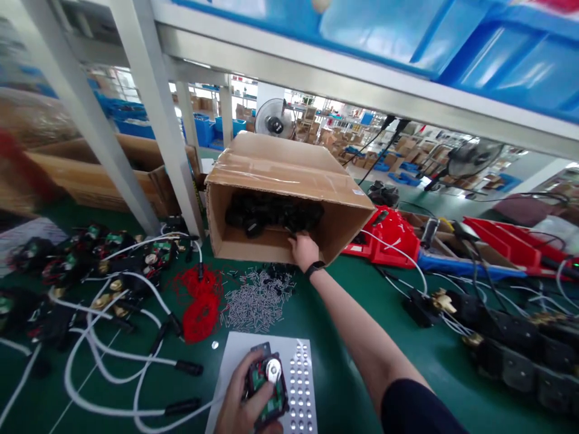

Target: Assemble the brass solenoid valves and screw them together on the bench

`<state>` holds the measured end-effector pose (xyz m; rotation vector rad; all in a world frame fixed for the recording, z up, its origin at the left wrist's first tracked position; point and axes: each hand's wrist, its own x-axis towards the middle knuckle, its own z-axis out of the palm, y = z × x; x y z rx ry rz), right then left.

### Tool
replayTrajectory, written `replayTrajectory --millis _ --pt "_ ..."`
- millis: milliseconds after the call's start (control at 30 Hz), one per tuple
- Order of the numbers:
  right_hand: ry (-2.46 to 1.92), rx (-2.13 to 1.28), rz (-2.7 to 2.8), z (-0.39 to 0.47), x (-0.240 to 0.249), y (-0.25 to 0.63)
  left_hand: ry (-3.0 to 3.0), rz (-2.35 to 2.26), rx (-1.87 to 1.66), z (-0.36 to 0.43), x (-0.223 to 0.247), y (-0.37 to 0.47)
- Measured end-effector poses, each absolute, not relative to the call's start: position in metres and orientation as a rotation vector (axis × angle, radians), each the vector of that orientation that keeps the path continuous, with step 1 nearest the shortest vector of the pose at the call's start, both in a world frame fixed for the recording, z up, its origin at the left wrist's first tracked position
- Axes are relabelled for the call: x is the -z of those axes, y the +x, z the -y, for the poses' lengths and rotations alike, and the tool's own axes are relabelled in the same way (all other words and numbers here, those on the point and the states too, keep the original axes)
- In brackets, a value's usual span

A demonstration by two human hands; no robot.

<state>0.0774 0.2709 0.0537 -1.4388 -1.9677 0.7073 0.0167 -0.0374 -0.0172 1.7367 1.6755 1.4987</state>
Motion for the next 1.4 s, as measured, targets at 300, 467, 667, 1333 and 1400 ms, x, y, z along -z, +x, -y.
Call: replayTrajectory --millis 300,467,667,1333,1400 --pt "-1.637 -0.996 1.530 -0.102 -0.026 0.268 1.494 -1.818 -1.303 0.038 0.001 0.020" --pt "-1.695 -0.610 2.015 -0.085 -0.030 0.272 1.576 -1.858 -1.237 0.035 -0.005 0.020" --pt "-1.537 -0.726 2.079 -0.082 -0.052 0.235 1.513 -1.835 -1.146 0.034 -0.031 0.023" --pt "-1.062 -1.382 1.988 -0.026 -0.056 0.170 1.655 -1.756 -1.116 0.024 -0.042 0.030" --pt "-1.007 -1.631 1.827 -0.025 -0.052 0.170 1.472 -1.677 -1.239 0.027 -0.032 0.026"
